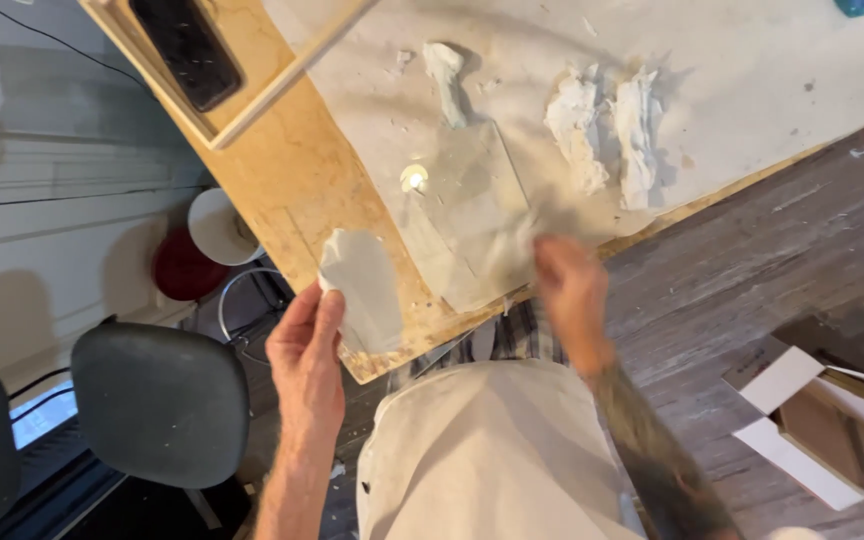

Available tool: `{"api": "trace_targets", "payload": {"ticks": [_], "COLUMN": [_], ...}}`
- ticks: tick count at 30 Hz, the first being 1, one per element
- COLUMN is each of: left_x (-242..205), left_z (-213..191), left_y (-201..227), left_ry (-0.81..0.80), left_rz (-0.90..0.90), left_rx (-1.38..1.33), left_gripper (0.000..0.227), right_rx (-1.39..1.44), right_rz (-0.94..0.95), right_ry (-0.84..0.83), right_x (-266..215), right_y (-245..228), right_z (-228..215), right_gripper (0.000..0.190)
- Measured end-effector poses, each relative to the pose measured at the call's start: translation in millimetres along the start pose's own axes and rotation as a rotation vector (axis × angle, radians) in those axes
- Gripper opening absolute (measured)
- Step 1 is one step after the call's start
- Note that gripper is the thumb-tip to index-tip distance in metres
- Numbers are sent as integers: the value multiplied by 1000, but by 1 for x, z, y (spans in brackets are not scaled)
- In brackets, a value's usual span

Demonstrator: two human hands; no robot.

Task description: Cleaning a small rectangular glass pane using a spray cleaner and paper towels on a workbench in a workshop.

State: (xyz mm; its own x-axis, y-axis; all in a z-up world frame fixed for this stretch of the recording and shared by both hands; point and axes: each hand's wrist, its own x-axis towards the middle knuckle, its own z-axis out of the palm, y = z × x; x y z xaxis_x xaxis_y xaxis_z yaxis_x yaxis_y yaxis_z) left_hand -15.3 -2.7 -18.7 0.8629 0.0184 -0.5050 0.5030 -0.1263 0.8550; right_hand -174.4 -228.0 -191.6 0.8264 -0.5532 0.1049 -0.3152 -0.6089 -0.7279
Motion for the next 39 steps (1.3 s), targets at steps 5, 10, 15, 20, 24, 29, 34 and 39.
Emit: {"api": "trace_targets", "payload": {"ticks": [5, 10, 15, 20, 24, 29, 34, 39], "left_x": [5, 7, 4, 6, 5, 15, 3, -2], "left_z": [0, -8, -4, -8, -13, -13, -8, 2], "left_y": [11, 5, 13, 7, 2, -4, 1, 13], "left_ry": [-58, -78, -86, -57, -151, -77, 54, -161], "left_rz": [-39, -113, -96, -133, -20, -42, -145, 173], "left_rx": [16, -5, 5, 19, 43, 35, 84, 133], "left_gripper": [31, 45, 42, 49, 30, 44, 55, 21], "right_rx": [422, 67, 586, 221, 316, 226, 191, 511], "right_rz": [-308, 55, -230, 37, -314, -145, -207, -322], "right_ry": [-124, 82, -240, -67, -114, 38, 24, -75], "right_x": [11, 11, -8, 25, 25, 64, 56, 83], "right_y": [-159, -47, -161, -105, -116, -130, -44, -211], "right_z": [-4, 16, -1, 19, 27, 47, 76, 15], "right_gripper": [13, 18, 28, 36, 56, 32, 31, 15]}}
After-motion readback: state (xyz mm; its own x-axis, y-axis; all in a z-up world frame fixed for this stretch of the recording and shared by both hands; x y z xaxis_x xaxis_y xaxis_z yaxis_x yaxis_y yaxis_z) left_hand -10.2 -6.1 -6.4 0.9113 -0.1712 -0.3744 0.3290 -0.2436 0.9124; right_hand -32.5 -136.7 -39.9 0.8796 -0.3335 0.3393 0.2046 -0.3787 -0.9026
